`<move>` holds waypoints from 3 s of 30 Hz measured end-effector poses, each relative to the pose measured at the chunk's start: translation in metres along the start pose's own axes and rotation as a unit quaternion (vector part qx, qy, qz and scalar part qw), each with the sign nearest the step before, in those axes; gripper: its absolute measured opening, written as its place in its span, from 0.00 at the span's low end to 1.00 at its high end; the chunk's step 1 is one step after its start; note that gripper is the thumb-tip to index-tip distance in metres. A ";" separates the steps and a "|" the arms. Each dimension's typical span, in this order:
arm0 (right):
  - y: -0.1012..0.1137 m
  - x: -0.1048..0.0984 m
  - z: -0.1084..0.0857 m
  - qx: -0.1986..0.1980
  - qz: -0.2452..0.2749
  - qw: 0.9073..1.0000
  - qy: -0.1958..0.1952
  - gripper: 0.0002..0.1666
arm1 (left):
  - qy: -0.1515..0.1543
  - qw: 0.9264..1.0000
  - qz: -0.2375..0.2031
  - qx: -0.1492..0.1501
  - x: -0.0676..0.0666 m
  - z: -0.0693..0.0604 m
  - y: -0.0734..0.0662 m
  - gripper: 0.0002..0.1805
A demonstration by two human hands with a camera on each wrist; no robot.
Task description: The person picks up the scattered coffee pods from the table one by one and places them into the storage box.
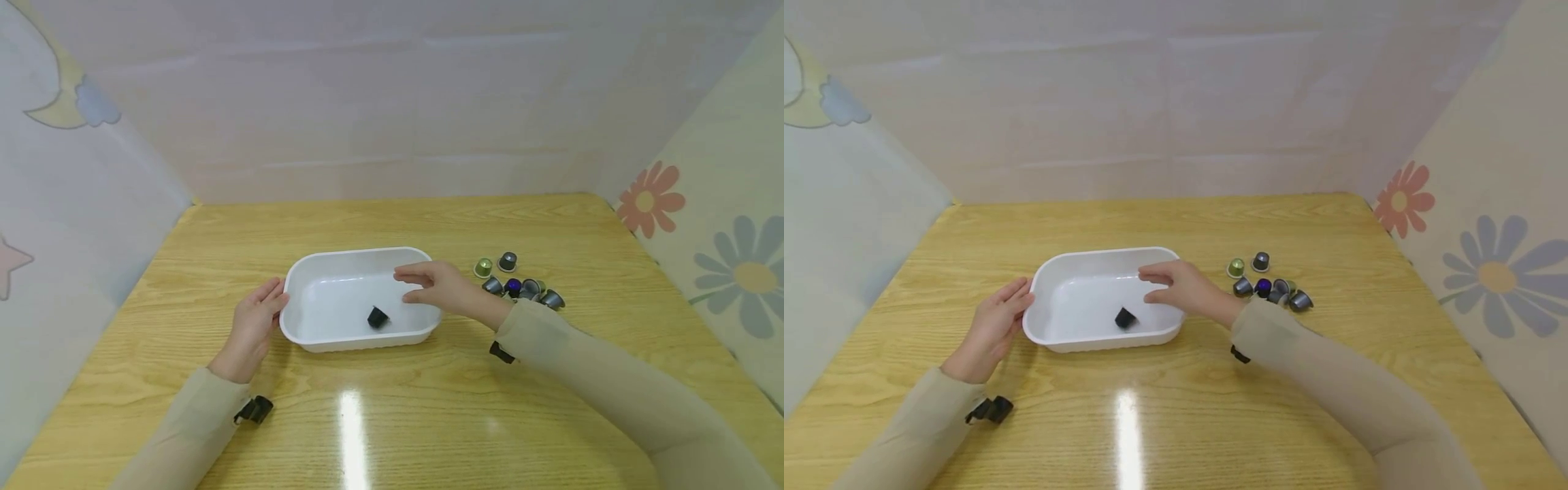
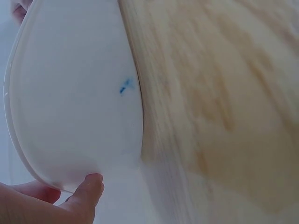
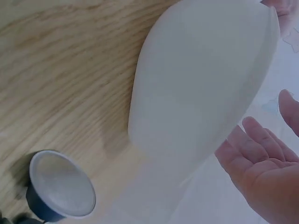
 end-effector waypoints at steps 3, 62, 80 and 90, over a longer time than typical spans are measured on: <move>-0.001 -0.005 -0.005 0.004 -0.007 1.000 -0.005 0.32 | -0.002 1.000 -0.001 -0.001 -0.001 0.000 0.001 0.30; -0.064 -0.034 -0.062 -0.002 -0.132 0.984 -0.122 0.34 | 0.001 1.000 0.014 0.000 -0.003 0.000 0.000 0.31; -0.084 -0.033 -0.055 0.025 -0.166 0.979 -0.115 0.36 | -0.001 1.000 0.006 0.005 -0.001 0.000 0.001 0.31; -0.087 -0.032 -0.048 0.010 -0.189 0.974 -0.123 0.31 | -0.001 1.000 0.003 0.004 -0.001 -0.001 -0.001 0.30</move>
Point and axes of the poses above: each hand's wrist, its own z-axis towards the middle knuckle, its own x-axis out of the palm, y = z × x, the point moved 2 cm from there along z, towards the middle knuckle, and after that the axes turned 5 degrees about x, right-handed, at the moved point
